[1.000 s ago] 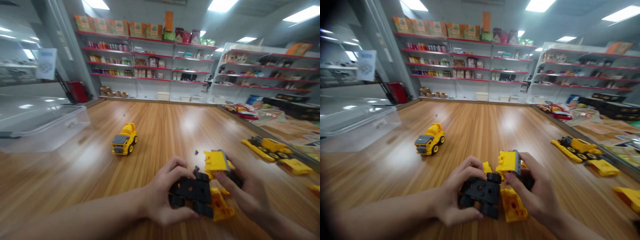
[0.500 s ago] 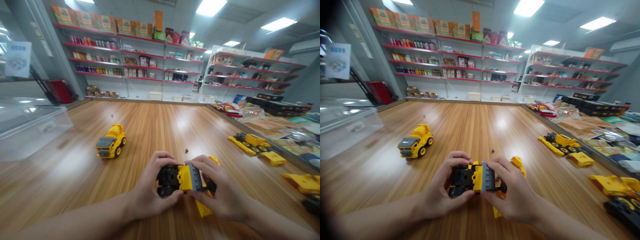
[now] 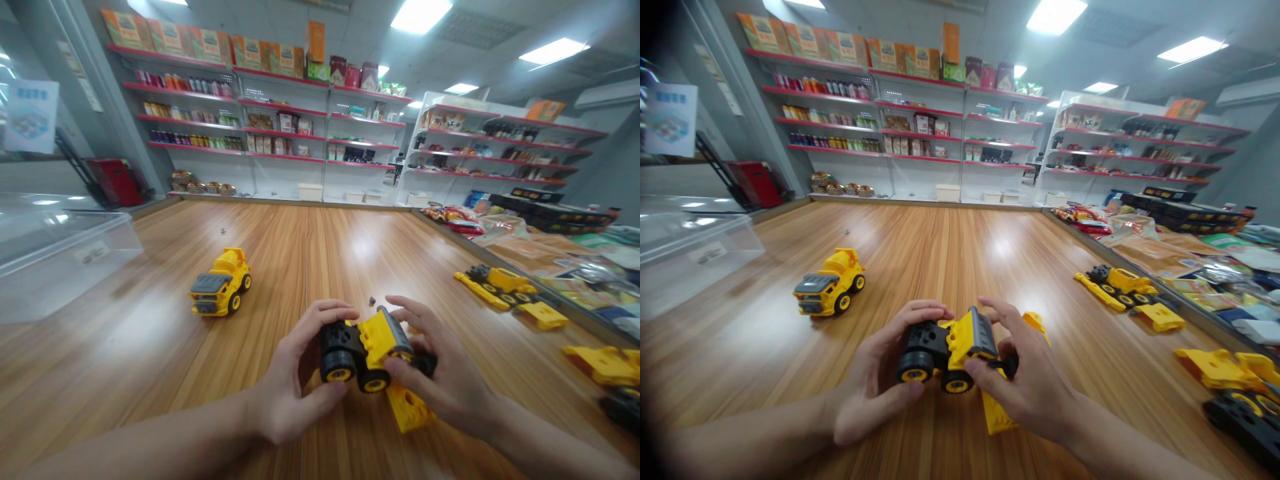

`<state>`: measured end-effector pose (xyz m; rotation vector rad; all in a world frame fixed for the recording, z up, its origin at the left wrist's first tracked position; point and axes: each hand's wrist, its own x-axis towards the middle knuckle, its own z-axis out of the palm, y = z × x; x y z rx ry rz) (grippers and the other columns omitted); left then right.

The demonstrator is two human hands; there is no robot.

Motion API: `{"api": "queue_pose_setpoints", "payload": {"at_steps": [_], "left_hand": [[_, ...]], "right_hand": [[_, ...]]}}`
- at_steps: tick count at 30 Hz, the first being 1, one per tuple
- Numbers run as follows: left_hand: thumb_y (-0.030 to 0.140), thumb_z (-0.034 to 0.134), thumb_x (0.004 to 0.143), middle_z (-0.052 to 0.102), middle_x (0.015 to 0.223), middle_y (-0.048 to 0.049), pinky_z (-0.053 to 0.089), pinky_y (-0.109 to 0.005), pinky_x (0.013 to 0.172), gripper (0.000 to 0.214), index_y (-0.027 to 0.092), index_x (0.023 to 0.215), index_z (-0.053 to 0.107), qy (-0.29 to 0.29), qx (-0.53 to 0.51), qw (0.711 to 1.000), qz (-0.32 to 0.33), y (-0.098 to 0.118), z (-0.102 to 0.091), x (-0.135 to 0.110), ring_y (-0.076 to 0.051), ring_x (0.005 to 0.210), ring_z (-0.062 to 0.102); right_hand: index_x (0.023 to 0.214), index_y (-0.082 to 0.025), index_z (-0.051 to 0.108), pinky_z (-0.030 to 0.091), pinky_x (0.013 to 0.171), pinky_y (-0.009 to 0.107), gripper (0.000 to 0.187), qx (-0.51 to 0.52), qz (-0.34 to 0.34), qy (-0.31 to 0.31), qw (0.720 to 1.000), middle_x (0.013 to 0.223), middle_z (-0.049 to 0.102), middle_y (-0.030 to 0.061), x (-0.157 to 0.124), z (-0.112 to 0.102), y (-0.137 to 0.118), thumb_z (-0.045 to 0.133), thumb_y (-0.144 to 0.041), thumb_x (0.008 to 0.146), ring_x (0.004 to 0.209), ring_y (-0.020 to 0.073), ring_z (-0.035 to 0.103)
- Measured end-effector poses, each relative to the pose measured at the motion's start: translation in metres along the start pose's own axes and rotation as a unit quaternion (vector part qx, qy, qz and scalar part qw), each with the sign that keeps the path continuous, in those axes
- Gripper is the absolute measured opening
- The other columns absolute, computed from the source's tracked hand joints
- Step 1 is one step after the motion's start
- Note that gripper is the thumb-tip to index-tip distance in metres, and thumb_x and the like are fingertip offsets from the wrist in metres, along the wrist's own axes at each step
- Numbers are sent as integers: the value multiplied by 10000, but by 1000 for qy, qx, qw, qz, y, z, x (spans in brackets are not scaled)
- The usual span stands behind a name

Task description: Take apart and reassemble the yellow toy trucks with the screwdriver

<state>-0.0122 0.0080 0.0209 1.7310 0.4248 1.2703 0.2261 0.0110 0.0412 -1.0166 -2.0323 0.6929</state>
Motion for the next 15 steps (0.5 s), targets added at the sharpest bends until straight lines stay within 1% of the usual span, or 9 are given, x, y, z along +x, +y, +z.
{"api": "queue_pose_setpoints", "payload": {"at_steps": [2,3,4,7,9,12,15], "left_hand": [[186,695,770,471,1315,-158,439,-451,1011,582,194,1312,485,23,-19,999,-22,-2,3,1,-317,1220,487],[186,713,772,501,1297,-147,449,-432,1003,562,201,1290,496,37,-40,998,-36,-3,5,2,-302,1205,508],[188,733,768,532,1279,-137,460,-416,993,547,207,1266,507,51,-68,995,-50,-5,6,2,-288,1191,526],[193,753,771,603,1231,-104,485,-386,973,470,217,1190,541,104,-142,981,-86,-10,10,3,-254,1156,566],[201,751,782,621,1211,-92,499,-372,954,416,213,1149,556,134,-175,969,-108,-11,12,3,-239,1132,584],[249,763,779,626,1173,-91,525,-356,904,384,198,1098,555,162,-213,954,-133,-10,14,5,-238,1101,602],[232,794,742,613,1183,-91,538,-343,874,430,202,1083,534,148,-224,954,-132,-8,14,6,-234,1083,604]], "right_hand": [[1349,-272,387,538,562,249,524,51,18,8,999,1166,593,75,0,1,3,628,-332,887,658,133,661],[1327,-270,405,541,562,248,527,65,21,2,998,1145,609,71,1,2,5,655,-354,871,672,144,670],[1328,-268,409,539,549,246,576,71,23,-9,997,1114,629,69,1,2,6,695,-375,840,671,152,674],[1401,-255,362,537,529,249,845,46,23,-29,998,1041,674,69,2,4,5,825,-364,702,659,169,669],[1422,-247,342,551,566,268,915,13,22,-20,999,1050,680,74,2,7,3,850,-320,665,688,179,674],[1392,-239,372,563,618,291,847,-18,20,11,1000,1056,684,71,2,11,-1,831,-313,683,716,187,682],[1361,-242,393,552,598,285,787,-29,20,26,999,1003,690,52,2,11,-4,812,-344,703,668,177,672]]}}
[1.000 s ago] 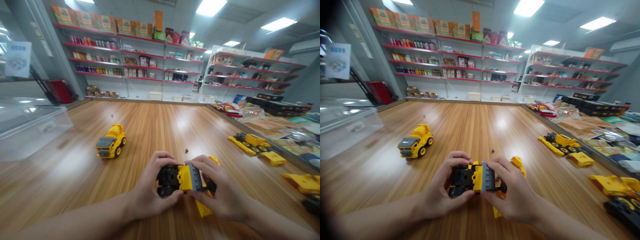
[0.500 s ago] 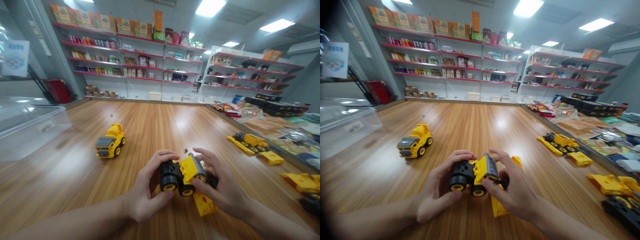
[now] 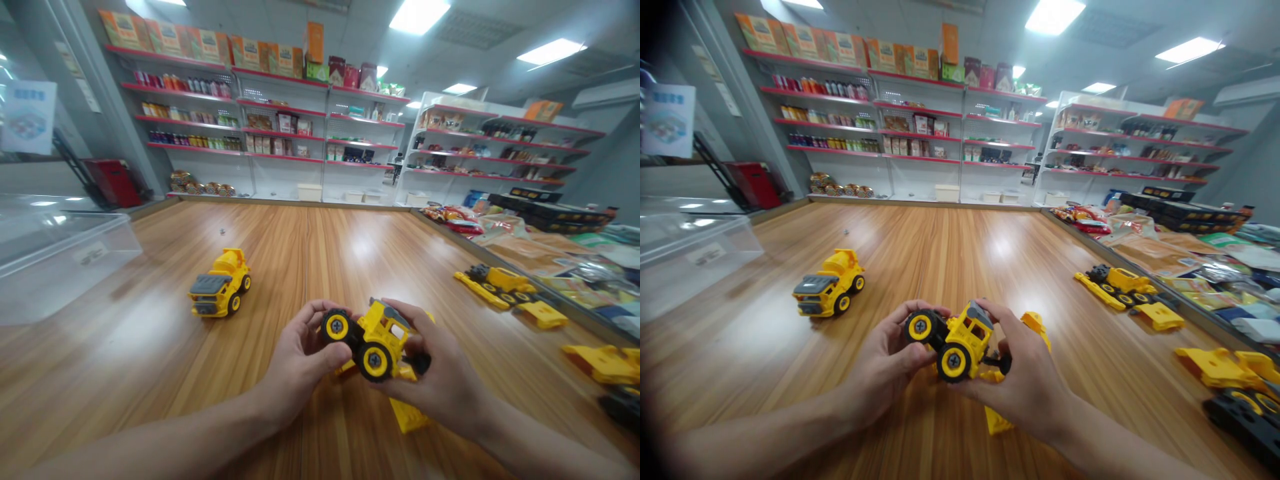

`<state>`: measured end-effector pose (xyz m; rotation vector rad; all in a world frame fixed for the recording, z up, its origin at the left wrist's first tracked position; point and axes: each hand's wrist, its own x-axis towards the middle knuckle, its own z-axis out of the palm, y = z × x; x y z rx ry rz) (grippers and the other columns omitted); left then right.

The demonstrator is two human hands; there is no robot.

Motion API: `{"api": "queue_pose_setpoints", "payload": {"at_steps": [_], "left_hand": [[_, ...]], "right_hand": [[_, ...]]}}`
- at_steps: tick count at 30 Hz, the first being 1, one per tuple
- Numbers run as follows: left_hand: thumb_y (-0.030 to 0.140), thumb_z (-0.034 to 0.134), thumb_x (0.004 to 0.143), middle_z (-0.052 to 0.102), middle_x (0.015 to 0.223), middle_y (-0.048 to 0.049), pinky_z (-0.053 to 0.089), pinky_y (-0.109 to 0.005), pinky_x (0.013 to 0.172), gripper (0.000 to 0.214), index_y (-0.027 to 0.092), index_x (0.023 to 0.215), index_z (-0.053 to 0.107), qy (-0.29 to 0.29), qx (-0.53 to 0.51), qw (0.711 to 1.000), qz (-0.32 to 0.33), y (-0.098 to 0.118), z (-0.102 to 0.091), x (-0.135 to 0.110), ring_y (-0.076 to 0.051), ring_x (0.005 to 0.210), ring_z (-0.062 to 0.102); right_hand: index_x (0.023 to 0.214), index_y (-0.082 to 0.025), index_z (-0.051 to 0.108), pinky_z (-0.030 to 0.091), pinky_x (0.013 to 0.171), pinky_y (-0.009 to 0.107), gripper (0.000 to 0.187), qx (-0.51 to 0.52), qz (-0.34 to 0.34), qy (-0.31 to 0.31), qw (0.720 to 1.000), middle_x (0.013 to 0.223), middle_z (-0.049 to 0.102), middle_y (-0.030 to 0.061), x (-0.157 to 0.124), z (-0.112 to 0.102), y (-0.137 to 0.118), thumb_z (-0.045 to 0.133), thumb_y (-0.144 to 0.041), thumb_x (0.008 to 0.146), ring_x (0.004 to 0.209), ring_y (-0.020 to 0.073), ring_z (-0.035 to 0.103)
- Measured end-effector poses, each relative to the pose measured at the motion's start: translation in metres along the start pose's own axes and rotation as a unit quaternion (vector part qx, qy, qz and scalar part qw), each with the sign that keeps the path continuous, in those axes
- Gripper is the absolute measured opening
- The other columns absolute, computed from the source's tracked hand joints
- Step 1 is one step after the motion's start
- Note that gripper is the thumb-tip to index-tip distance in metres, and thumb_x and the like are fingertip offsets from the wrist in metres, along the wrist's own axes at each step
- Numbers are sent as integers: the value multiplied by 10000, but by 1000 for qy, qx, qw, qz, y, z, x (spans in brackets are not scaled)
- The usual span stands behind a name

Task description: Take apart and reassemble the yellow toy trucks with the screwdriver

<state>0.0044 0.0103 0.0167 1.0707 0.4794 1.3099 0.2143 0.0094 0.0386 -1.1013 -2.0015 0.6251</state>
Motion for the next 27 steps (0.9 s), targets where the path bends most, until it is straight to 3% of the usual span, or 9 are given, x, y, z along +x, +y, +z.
{"api": "queue_pose_setpoints", "payload": {"at_steps": [6,11,14,16,19,23,27], "left_hand": [[129,773,749,535,1239,-57,545,-290,772,576,304,1168,418,-61,89,994,18,-4,-2,-2,-206,1064,577],[123,766,748,547,1056,-30,502,-263,796,534,284,1170,481,-74,254,956,126,-4,-8,-4,-157,935,570],[104,735,739,539,1028,-63,488,-281,784,390,223,1044,524,-121,322,908,238,0,-12,-3,-183,929,561],[102,721,739,515,1042,-76,495,-291,775,358,214,1014,521,-152,346,881,285,2,-13,-2,-193,934,561],[107,681,792,472,1086,-76,507,-282,769,265,214,978,524,-182,373,852,320,4,-14,-3,-187,945,565],[99,562,878,461,1113,-66,505,-265,769,135,212,946,537,-182,398,836,330,4,-16,-5,-171,944,568],[122,573,885,456,1104,-67,497,-272,779,131,210,964,516,-168,397,834,344,3,-19,-5,-173,962,559]], "right_hand": [[1378,-263,370,530,585,276,847,-9,9,-20,1000,985,669,50,-2,-3,2,834,-341,674,663,178,648],[1414,-269,358,544,662,305,973,22,-29,-47,998,1158,617,105,-4,-6,5,866,-475,610,780,214,649],[1414,-255,359,534,632,296,823,105,-55,-94,989,1094,627,98,-6,-10,1,712,-596,753,775,211,641],[1401,-258,359,508,566,265,636,130,-51,-110,984,963,644,64,-7,-12,-2,595,-532,877,695,178,624],[1353,-280,384,456,480,219,491,118,-49,-95,987,870,644,25,-8,-12,-6,584,-376,915,571,127,579],[1325,-296,422,467,478,218,470,89,-65,-54,992,909,650,27,-6,-10,-3,609,-284,894,561,116,586],[1326,-309,459,499,508,228,477,108,-111,-39,987,1104,595,69,-3,-8,0,613,-236,880,664,129,615]]}}
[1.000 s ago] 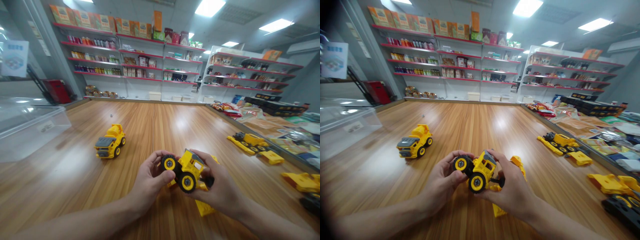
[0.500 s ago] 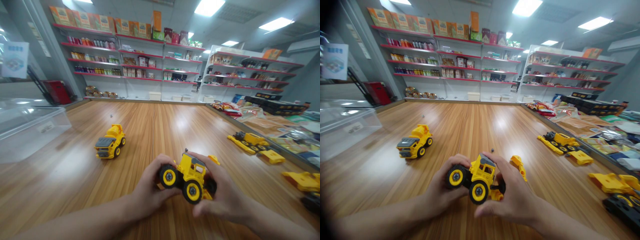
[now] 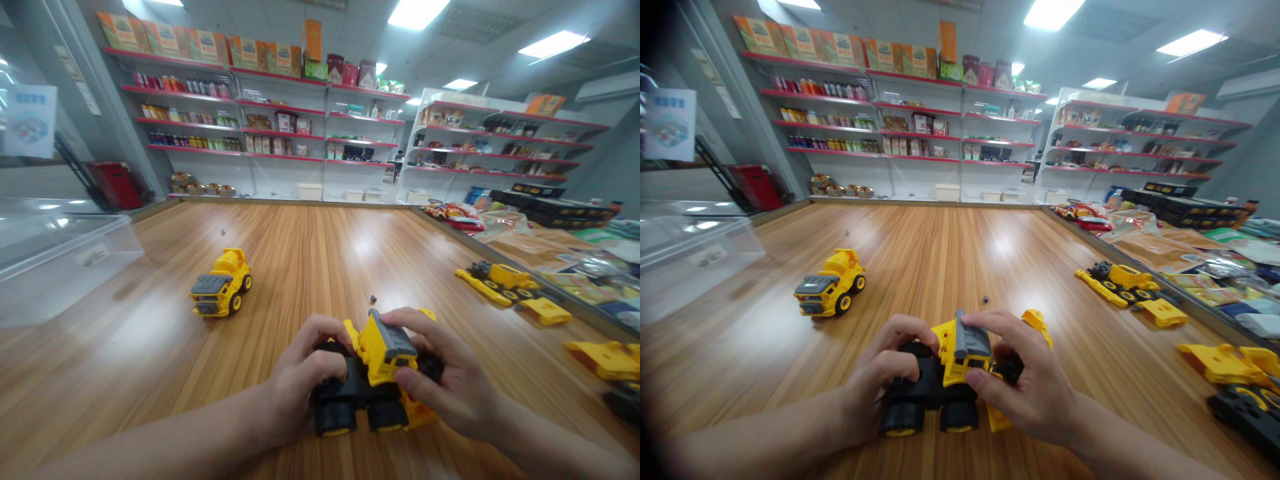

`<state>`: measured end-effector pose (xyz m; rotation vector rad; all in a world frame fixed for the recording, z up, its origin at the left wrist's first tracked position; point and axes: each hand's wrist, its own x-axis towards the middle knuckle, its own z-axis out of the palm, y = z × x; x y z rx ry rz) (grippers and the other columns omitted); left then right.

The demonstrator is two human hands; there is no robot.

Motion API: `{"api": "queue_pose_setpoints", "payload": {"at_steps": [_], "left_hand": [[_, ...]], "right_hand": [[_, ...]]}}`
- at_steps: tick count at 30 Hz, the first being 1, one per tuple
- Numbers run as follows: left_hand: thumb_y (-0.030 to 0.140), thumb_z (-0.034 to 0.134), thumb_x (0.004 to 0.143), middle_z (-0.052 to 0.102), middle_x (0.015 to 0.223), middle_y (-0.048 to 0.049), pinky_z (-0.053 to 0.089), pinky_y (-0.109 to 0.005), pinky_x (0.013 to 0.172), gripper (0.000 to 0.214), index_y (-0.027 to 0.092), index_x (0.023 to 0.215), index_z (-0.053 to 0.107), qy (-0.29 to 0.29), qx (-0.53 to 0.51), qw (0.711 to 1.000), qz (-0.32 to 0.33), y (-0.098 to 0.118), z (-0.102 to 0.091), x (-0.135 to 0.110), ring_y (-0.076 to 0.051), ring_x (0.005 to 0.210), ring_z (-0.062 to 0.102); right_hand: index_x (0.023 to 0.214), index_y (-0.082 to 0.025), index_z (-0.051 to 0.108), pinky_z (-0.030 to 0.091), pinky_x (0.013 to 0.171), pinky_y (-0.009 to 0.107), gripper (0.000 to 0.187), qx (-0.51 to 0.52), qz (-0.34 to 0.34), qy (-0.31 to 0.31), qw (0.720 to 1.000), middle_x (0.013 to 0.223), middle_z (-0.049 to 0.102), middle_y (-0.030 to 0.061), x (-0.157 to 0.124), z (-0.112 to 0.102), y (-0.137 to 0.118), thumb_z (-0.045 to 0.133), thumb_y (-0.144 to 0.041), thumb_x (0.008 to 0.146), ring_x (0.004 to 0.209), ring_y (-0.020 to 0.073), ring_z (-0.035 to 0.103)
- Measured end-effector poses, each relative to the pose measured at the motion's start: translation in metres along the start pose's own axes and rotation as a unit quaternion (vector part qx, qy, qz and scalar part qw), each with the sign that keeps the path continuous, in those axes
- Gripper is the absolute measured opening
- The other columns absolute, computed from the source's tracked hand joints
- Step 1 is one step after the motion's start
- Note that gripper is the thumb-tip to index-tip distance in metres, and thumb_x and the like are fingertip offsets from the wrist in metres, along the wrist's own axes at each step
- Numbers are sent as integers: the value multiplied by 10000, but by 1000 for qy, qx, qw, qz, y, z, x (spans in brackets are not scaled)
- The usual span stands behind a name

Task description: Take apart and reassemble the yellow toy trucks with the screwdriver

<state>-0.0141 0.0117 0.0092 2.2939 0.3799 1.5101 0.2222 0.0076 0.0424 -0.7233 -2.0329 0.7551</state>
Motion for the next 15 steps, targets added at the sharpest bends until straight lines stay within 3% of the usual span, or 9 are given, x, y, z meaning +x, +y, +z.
{"api": "queue_pose_setpoints", "payload": {"at_steps": [4,7,15], "left_hand": [[134,547,907,471,1080,-67,494,-274,762,102,213,956,506,-3,16,1000,0,-1,0,0,-167,945,546],[143,600,875,483,1056,-67,493,-260,729,136,210,939,500,-1,23,1000,0,0,1,0,-160,910,549],[180,661,834,549,1000,-82,482,-266,704,201,207,915,479,21,0,999,-32,-2,3,-3,-168,866,571]], "right_hand": [[1328,-286,499,554,698,309,501,-12,-68,5,998,1180,554,94,2,-3,-1,640,-222,852,942,219,618],[1326,-259,526,530,823,356,507,-43,-102,-8,994,1176,569,100,3,-7,-3,662,-228,839,1045,249,584],[1342,-281,503,531,820,353,494,-54,-83,-5,995,1187,563,94,3,-8,-2,650,-264,871,1080,252,578]]}}
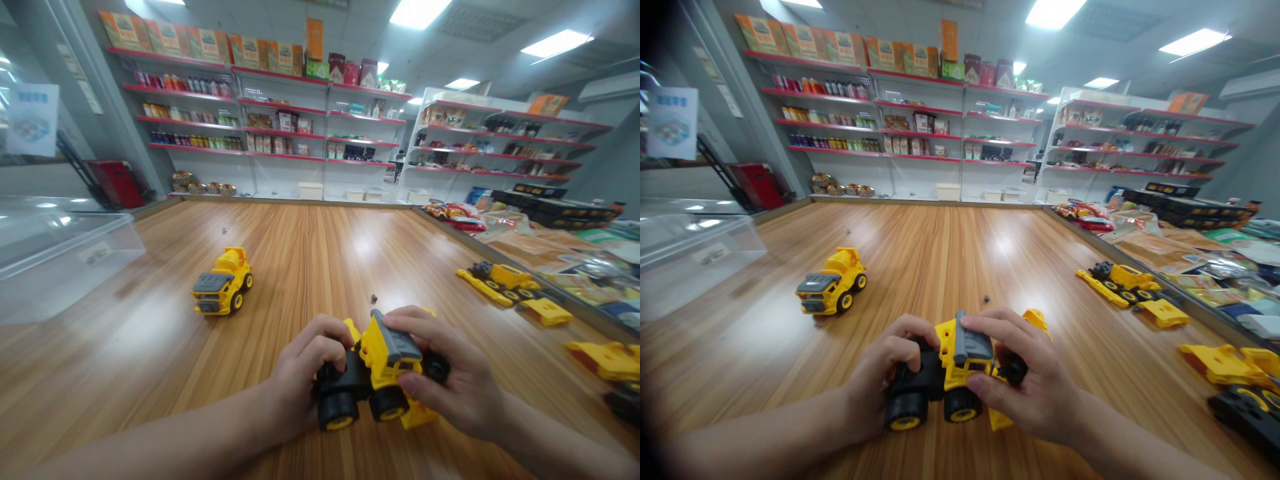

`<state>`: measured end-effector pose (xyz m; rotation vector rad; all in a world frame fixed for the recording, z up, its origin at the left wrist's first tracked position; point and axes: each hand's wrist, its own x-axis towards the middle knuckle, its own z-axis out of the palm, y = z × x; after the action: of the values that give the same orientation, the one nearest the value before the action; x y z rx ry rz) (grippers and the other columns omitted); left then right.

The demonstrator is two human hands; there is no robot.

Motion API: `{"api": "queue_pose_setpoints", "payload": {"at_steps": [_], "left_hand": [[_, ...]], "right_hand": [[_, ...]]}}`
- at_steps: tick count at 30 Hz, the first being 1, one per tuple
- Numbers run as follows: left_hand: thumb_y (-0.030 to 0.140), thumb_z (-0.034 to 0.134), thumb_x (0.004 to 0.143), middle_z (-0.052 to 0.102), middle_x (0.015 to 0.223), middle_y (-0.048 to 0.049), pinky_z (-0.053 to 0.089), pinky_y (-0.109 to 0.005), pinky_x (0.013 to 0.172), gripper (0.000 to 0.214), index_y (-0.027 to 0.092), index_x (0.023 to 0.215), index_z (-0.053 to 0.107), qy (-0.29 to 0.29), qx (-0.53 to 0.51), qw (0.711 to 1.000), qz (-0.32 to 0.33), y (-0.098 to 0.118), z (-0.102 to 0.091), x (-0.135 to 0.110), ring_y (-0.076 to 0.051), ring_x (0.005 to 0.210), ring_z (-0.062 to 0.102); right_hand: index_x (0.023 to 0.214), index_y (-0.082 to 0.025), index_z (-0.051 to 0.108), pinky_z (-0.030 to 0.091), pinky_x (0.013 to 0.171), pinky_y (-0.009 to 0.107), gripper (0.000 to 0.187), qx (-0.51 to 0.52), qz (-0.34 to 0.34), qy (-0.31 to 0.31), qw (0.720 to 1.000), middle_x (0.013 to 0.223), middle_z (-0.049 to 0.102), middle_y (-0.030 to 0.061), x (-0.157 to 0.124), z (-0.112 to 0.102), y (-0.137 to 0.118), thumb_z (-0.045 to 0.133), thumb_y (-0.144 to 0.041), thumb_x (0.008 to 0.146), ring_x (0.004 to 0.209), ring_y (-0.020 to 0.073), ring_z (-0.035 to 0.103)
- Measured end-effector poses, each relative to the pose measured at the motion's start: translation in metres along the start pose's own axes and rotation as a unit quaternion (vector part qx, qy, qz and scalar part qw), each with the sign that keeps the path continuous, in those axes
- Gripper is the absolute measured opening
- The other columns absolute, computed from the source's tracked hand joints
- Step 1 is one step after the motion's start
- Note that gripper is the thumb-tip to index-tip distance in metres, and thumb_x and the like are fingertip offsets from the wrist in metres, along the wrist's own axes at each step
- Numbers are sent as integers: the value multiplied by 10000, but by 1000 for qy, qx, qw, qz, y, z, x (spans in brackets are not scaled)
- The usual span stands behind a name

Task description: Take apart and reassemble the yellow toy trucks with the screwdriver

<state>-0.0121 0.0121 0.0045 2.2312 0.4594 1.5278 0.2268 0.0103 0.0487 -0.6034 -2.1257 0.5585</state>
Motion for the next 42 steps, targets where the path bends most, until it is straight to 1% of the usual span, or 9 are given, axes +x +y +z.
{"api": "queue_pose_setpoints", "payload": {"at_steps": [10,14,16,20,25,29,32,38,42], "left_hand": [[177,714,759,563,922,-61,450,-246,645,279,210,891,470,24,-25,999,-15,-1,1,4,-153,779,558],[154,668,777,556,911,-52,443,-246,657,244,212,882,456,57,-55,995,-68,0,7,2,-153,791,551],[125,665,764,549,949,-55,456,-258,690,263,213,887,449,67,-69,990,-106,1,10,1,-162,832,554],[75,705,722,519,1165,-81,487,-239,659,406,233,969,425,38,-146,973,-172,9,14,2,-162,869,595],[151,648,826,430,1398,-146,528,-344,851,522,242,1275,398,-32,-303,924,-233,21,6,8,-282,1166,559],[314,705,796,370,1463,-158,579,-338,689,794,306,1459,269,-98,-474,805,-342,22,0,11,-329,1095,610],[365,715,773,431,1417,-158,590,-307,598,767,292,1430,325,-108,-552,738,-373,20,2,13,-332,1031,649],[338,666,833,552,1291,-157,609,-277,609,527,240,1300,443,-86,-591,702,-387,16,7,15,-302,1007,680],[308,606,866,574,1277,-180,626,-287,619,516,209,1342,434,-15,-601,681,-419,13,5,14,-308,1030,678]], "right_hand": [[1351,-305,488,529,856,359,453,3,26,-7,1000,1223,557,96,0,3,0,610,-335,915,1099,247,571],[1400,-256,435,504,936,394,840,-27,11,-24,999,1292,500,128,0,2,4,818,-485,690,1159,304,536],[1409,-236,395,492,958,394,961,-59,19,-29,998,1292,505,134,-1,4,5,887,-394,599,1157,310,541],[1319,-254,438,545,792,302,787,-46,101,-16,994,1187,588,87,0,11,3,823,-206,635,984,242,631],[1120,-230,565,504,589,244,488,66,202,-34,977,862,662,3,6,15,-4,727,-174,663,689,168,617],[1059,-204,625,498,637,278,355,154,243,-70,955,854,661,16,7,14,-7,705,-304,728,742,187,604],[1033,-200,652,466,600,273,330,171,275,-102,941,823,650,16,5,13,-7,710,-367,754,702,174,580],[890,-194,687,368,502,243,335,83,301,-121,942,688,627,0,4,10,-1,710,-508,774,589,143,527],[763,-192,708,309,475,245,355,-58,260,-54,962,581,588,-18,8,-2,6,701,-546,772,524,124,470]]}}
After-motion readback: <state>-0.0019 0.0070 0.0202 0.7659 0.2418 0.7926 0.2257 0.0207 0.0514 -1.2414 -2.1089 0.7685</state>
